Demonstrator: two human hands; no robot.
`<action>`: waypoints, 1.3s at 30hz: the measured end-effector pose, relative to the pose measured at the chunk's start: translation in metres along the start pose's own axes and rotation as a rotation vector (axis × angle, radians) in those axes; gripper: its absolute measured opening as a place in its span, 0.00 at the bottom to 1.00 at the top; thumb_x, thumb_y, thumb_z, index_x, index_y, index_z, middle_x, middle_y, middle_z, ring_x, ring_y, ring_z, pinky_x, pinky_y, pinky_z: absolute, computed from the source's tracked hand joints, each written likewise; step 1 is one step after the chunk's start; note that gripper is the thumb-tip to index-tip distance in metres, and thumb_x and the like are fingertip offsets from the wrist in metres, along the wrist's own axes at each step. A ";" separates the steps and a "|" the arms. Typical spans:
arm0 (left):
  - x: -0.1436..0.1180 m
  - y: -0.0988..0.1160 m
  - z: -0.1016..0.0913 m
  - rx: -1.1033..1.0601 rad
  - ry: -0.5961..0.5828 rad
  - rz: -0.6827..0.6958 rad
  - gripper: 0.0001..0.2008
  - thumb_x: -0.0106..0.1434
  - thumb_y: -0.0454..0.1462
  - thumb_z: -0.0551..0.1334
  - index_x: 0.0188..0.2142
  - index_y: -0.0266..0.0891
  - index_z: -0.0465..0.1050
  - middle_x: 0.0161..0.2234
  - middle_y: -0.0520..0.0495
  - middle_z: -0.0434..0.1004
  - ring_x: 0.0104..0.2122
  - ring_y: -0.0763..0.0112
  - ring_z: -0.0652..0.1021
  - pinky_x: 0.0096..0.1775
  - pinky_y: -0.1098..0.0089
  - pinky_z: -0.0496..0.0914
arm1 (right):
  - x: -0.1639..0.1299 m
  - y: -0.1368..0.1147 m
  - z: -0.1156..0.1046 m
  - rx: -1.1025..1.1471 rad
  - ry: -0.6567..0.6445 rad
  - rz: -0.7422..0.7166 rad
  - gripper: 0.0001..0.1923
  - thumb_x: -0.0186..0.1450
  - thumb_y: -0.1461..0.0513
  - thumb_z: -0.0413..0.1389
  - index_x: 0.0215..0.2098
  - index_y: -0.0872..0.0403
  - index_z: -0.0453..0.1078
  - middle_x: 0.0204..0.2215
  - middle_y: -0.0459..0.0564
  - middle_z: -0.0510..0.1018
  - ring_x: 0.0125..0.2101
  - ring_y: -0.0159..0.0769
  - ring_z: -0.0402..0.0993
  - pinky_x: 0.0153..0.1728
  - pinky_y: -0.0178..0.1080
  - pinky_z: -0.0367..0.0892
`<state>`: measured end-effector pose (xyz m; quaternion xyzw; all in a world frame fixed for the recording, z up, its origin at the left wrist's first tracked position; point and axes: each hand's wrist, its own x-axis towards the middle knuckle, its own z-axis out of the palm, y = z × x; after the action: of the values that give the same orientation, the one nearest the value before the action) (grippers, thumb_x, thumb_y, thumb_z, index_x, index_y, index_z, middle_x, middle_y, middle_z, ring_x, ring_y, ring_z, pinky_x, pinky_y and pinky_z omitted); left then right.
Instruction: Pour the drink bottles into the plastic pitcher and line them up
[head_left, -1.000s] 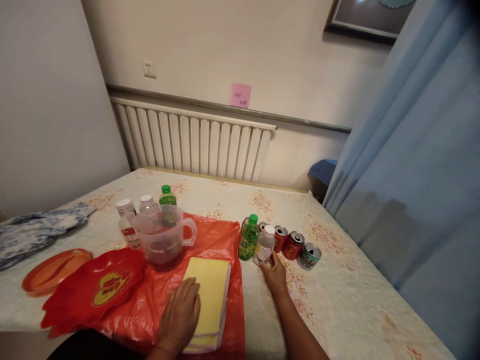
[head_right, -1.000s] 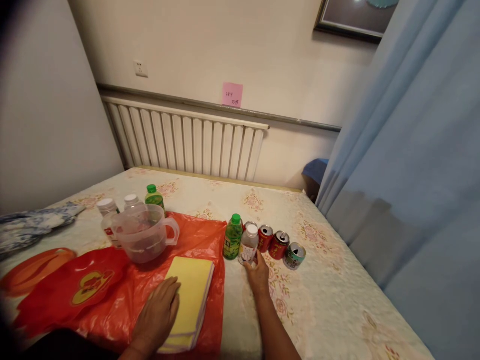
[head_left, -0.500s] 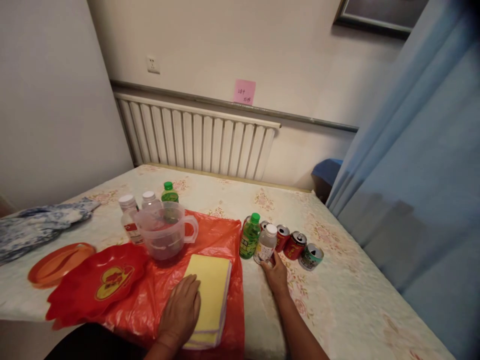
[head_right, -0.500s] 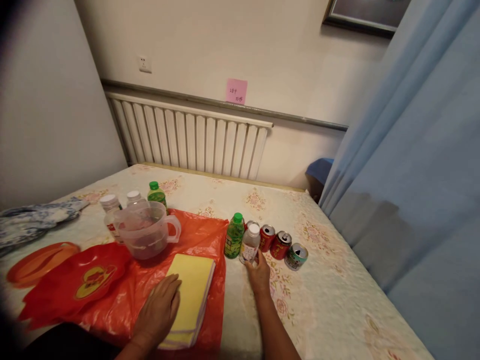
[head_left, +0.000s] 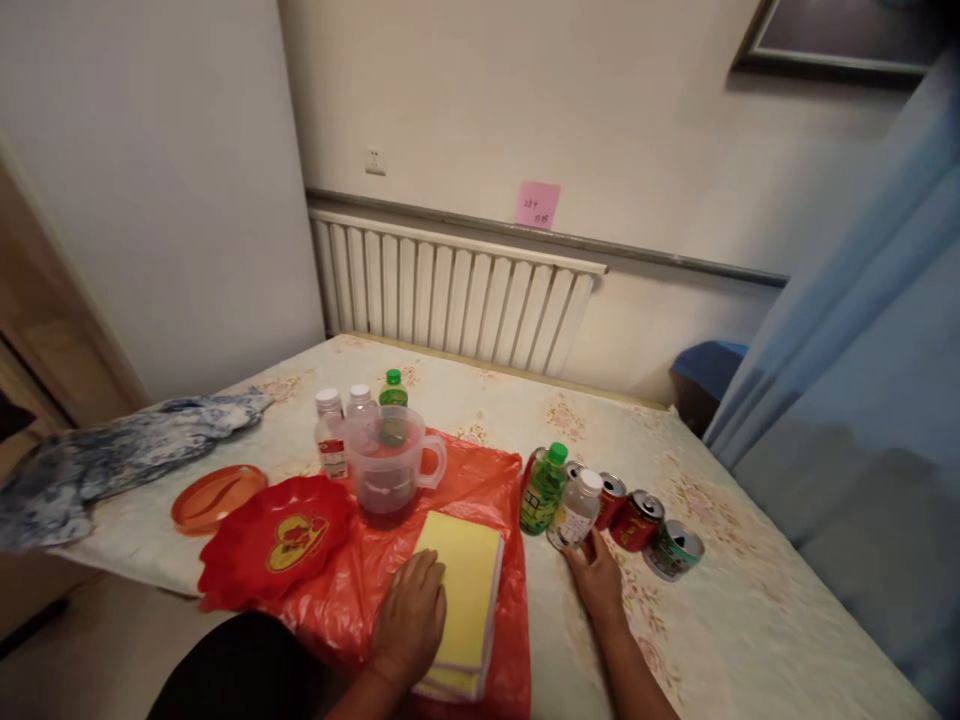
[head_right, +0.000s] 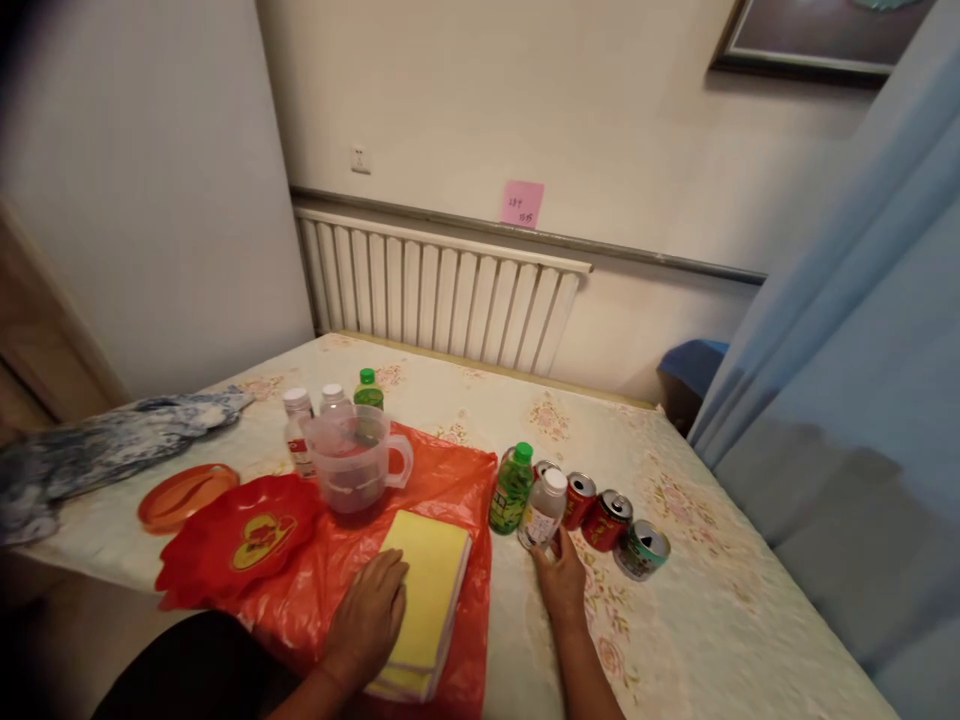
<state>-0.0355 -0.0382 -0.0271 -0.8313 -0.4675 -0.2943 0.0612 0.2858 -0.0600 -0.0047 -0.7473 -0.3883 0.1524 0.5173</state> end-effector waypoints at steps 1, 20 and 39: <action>0.000 0.000 0.000 -0.003 -0.002 -0.003 0.15 0.64 0.32 0.54 0.47 0.39 0.72 0.51 0.41 0.76 0.52 0.56 0.74 0.54 0.53 0.68 | -0.003 -0.001 -0.001 0.010 0.013 0.023 0.41 0.49 0.49 0.58 0.57 0.62 0.66 0.50 0.65 0.77 0.46 0.52 0.77 0.49 0.46 0.70; 0.060 -0.015 -0.026 -0.338 -0.439 -0.184 0.13 0.67 0.35 0.51 0.38 0.39 0.75 0.41 0.43 0.78 0.44 0.60 0.75 0.50 0.60 0.67 | -0.041 -0.140 0.020 0.130 -0.259 -0.075 0.23 0.52 0.48 0.63 0.40 0.53 0.76 0.32 0.53 0.83 0.29 0.44 0.80 0.33 0.42 0.77; 0.073 -0.060 0.005 -0.799 -0.499 -0.277 0.11 0.63 0.38 0.55 0.35 0.40 0.76 0.35 0.44 0.81 0.34 0.64 0.78 0.36 0.67 0.66 | -0.011 -0.408 0.272 -0.680 -0.780 -1.215 0.34 0.60 0.63 0.62 0.63 0.54 0.59 0.56 0.59 0.71 0.40 0.39 0.76 0.45 0.42 0.68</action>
<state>-0.0534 0.0507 -0.0017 -0.7648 -0.4246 -0.2479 -0.4163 -0.0652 0.1764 0.2431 -0.4145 -0.9059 -0.0323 0.0805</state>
